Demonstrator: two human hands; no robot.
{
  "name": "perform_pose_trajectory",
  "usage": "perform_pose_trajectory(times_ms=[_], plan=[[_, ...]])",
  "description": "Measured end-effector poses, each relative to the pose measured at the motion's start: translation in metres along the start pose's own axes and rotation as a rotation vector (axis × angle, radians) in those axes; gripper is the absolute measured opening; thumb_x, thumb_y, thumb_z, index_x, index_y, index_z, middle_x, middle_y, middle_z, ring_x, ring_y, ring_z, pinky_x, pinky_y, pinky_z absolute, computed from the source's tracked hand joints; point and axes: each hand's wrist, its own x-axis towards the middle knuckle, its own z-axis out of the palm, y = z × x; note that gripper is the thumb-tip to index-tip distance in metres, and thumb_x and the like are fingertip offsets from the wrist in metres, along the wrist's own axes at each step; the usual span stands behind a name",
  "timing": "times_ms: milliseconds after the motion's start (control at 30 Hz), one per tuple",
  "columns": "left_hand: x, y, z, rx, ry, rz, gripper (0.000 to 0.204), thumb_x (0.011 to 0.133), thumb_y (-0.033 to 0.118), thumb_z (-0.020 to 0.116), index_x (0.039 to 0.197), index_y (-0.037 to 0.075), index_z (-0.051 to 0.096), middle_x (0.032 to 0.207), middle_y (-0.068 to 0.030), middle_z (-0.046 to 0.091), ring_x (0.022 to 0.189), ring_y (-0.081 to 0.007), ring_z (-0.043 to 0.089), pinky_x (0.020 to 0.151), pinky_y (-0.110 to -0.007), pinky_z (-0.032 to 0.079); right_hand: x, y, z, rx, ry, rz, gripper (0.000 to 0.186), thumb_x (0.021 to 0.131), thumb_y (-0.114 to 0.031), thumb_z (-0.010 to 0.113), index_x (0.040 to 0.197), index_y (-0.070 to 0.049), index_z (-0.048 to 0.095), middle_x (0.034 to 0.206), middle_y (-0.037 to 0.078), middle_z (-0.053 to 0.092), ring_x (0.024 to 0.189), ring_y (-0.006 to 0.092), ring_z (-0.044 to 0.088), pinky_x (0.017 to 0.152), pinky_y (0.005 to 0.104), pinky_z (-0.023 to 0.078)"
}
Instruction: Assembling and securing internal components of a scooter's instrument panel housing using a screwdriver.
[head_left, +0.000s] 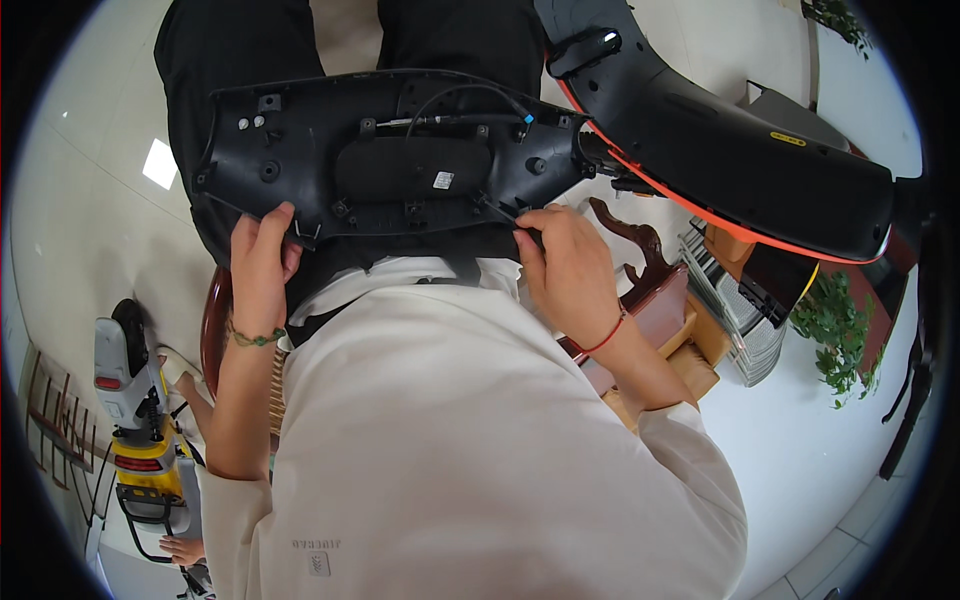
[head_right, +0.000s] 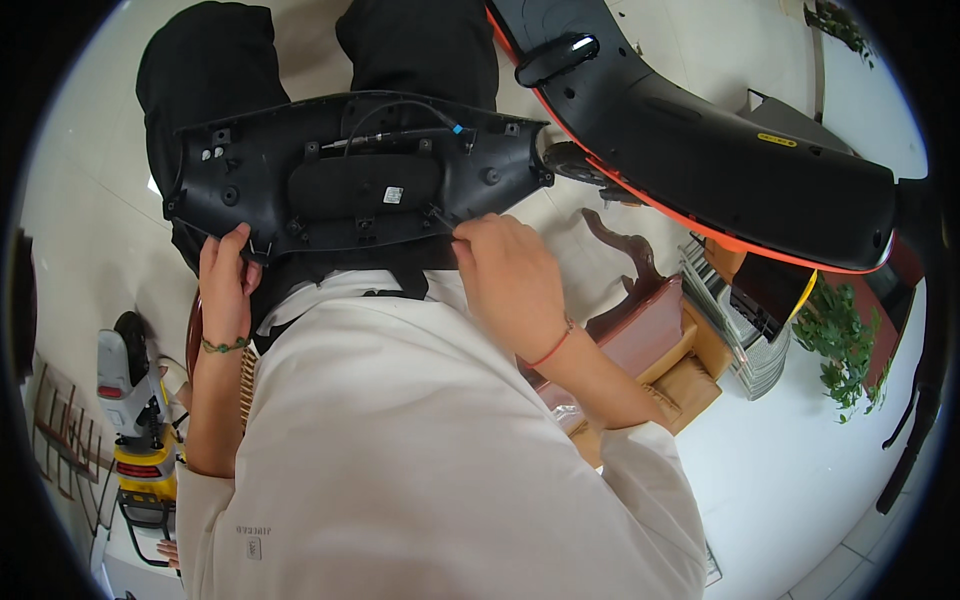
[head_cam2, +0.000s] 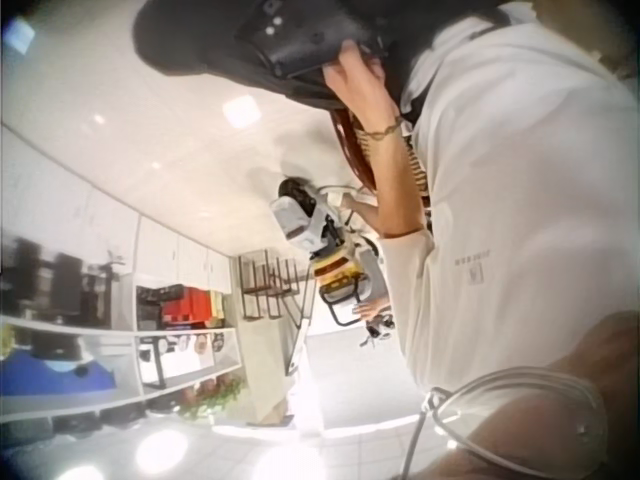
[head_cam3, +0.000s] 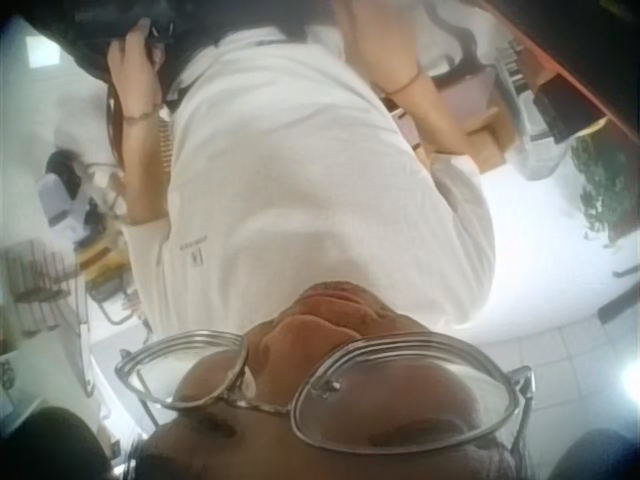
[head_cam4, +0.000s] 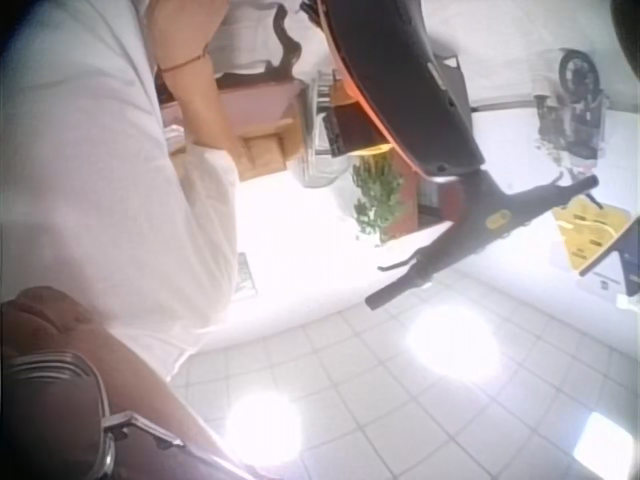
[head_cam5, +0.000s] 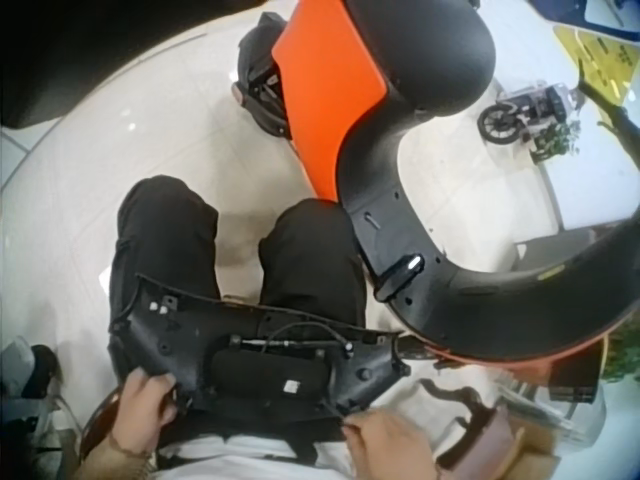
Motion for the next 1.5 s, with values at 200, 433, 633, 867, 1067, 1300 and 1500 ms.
perform_pose_trajectory(times_ms=[200,433,633,867,1067,1300,1500], plan=[[0.004,-0.007,-0.007,0.021,-0.004,0.006,0.024,0.091,0.024,0.068,0.083,0.007,0.053,0.066,0.0000,0.052,0.048,-0.0055,0.043,0.041,-0.020,0.029,0.003,-0.004,-0.007,-0.020,-0.065,-0.009,0.018,0.085,-0.008,0.069,0.096,-0.003,0.056,0.087,0.012,0.062,0.081,0.0315,0.061,0.069,0.0421,0.047],[0.002,-0.003,-0.002,0.001,-0.002,0.010,0.024,0.091,0.024,0.068,0.084,0.007,0.053,0.066,-0.0002,0.052,0.048,-0.0057,0.044,0.041,-0.020,0.029,0.001,0.003,-0.004,-0.049,-0.048,-0.017,0.019,0.083,-0.007,0.070,0.095,-0.004,0.056,0.084,0.012,0.062,0.078,0.0313,0.061,0.070,0.0419,0.047],[-0.001,0.003,0.000,0.024,-0.003,-0.011,0.018,0.094,0.020,0.063,0.085,0.010,0.051,0.062,0.0033,0.047,0.045,-0.0062,0.038,0.043,-0.023,0.026,0.005,-0.003,-0.010,-0.049,-0.029,-0.103,0.021,0.082,-0.008,0.072,0.095,-0.004,0.056,0.079,0.011,0.061,0.074,0.0307,0.060,0.067,0.0410,0.047],[-0.002,0.008,0.001,0.024,-0.027,-0.013,0.016,0.095,0.021,0.062,0.088,0.011,0.053,0.064,0.0038,0.049,0.046,-0.0058,0.038,0.043,-0.023,0.026,0.006,0.005,-0.004,-0.050,-0.018,-0.081,0.022,0.082,-0.011,0.072,0.095,-0.003,0.056,0.079,0.010,0.061,0.073,0.0303,0.060,0.064,0.0415,0.047],[0.001,0.002,-0.005,0.031,-0.035,-0.006,0.015,0.095,0.022,0.061,0.091,0.010,0.055,0.066,0.0036,0.051,0.047,-0.0051,0.039,0.043,-0.022,0.026,0.006,-0.003,-0.010,-0.048,-0.074,-0.024,0.020,0.083,-0.010,0.071,0.095,-0.003,0.056,0.077,0.011,0.060,0.073,0.0310,0.060,0.064,0.0418,0.047],[0.002,0.000,-0.005,0.041,-0.048,0.005,0.015,0.096,0.023,0.061,0.093,0.009,0.057,0.066,0.0035,0.052,0.047,-0.0041,0.039,0.043,-0.022,0.025,0.009,0.001,-0.004,-0.033,-0.042,-0.084,0.016,0.083,-0.006,0.070,0.092,-0.004,0.056,0.083,0.011,0.061,0.078,0.0313,0.060,0.068,0.0417,0.047],[-0.002,0.007,-0.001,0.037,-0.038,0.000,0.015,0.096,0.023,0.061,0.093,0.009,0.057,0.065,0.0037,0.051,0.046,-0.0041,0.039,0.043,-0.022,0.025,0.010,0.005,-0.011,0.068,-0.067,-0.084,0.013,0.084,-0.007,0.069,0.093,-0.005,0.060,0.084,0.010,0.062,0.077,0.0307,0.059,0.068,0.0413,0.047]])
